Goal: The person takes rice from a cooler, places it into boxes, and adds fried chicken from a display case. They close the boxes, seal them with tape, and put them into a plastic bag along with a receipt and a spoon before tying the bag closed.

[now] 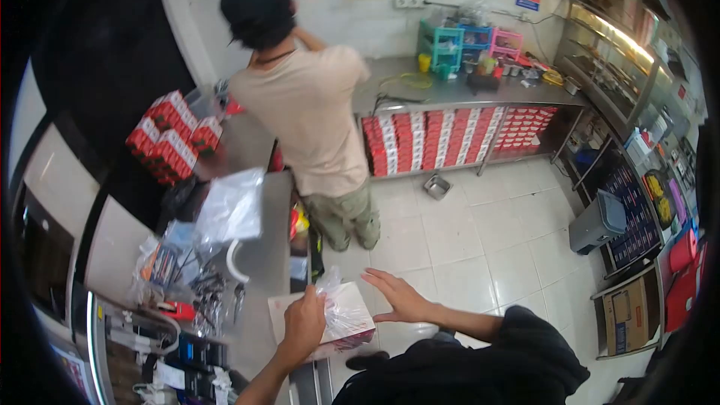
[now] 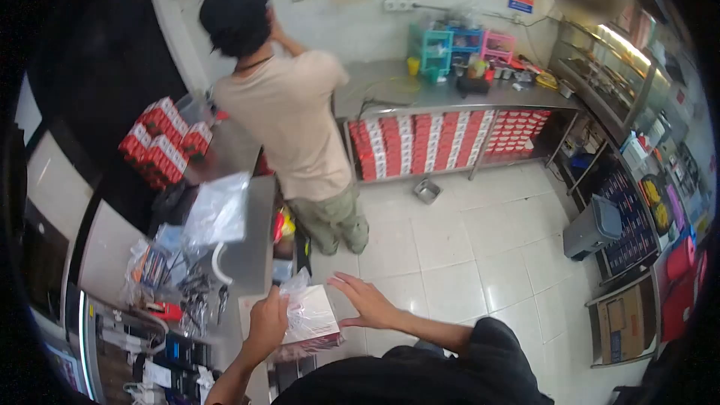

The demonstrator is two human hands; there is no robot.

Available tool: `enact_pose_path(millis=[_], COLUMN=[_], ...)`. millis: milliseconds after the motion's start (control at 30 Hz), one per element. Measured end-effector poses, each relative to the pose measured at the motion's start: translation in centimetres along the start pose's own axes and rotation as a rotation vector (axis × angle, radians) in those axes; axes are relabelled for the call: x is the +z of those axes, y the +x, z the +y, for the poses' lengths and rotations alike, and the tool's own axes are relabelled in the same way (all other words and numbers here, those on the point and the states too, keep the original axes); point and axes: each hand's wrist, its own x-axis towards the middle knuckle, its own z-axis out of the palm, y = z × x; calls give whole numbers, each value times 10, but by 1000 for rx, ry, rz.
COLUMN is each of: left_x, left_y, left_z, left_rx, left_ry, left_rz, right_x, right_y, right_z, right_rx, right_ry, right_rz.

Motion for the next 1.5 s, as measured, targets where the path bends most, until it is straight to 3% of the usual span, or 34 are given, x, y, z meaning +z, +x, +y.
enact_pose_path(millis=[67,200,233,300,400,433,467,533,600,700,767,900,967,1067,1100,1133,1233,1267,1300,1333,1367,1400,1433,1500], left_x=[33,100,128,128,125,138,152,177,187,258,302,400,451,496,508,522,570,596,621,631,632,684,664,699], left_y=[22,79,97,123,144,153,162,191,221,267,309,392,424,469,490,508,578,609,636,657,684,711,717,755], left_z=[29,81,79,147,272,298,321,366,406,409,416,417,434,478,494,510,553,561,571,587,599,592,618,622], left_rx=[-52,111,-90,-370,-364,-160,36,514,497,952,1038,1169,1235,1167,1139,1108,1209,1169,1113,655,634,454,180,239], left_ry=[54,-187,-614,-983,-1035,-983,-922,-582,-377,-152,-151,-8,-247,-382,-354,-328,-193,-475,-760,-954,-903,-908,-1304,-1113], left_rz=[-100,-102,-298,-467,-566,-543,-511,-294,-427,-219,-187,-106,-183,-307,-455,-610,-754,-773,-800,-926,-843,-735,-619,-365], right_x=[-10,-77,-91,-124,-206,-232,-244,-255,-246,-243,-258,-319,-362,-467,-500,-536,-617,-642,-672,-700,-733,-760,-769,-820], right_y=[-56,-161,-182,-217,-239,-249,-252,-254,-251,-268,-286,-328,-350,-358,-346,-330,-301,-284,-268,-248,-244,-224,-228,-203], right_z=[37,32,36,47,105,123,130,151,178,204,230,331,407,460,476,489,556,583,608,622,647,651,707,715], right_rx=[148,-1,15,-83,-279,-222,-17,164,278,368,418,438,581,550,556,582,706,650,602,625,504,394,396,168], right_ry=[-34,-247,-244,-370,-281,-248,146,607,957,1509,1804,1974,1954,1998,2001,1807,1262,1152,1040,1246,1300,1325,1311,561], right_rz=[378,491,499,589,984,1008,1048,1039,876,535,431,541,1012,1046,1042,1007,1026,932,853,827,542,587,488,207])
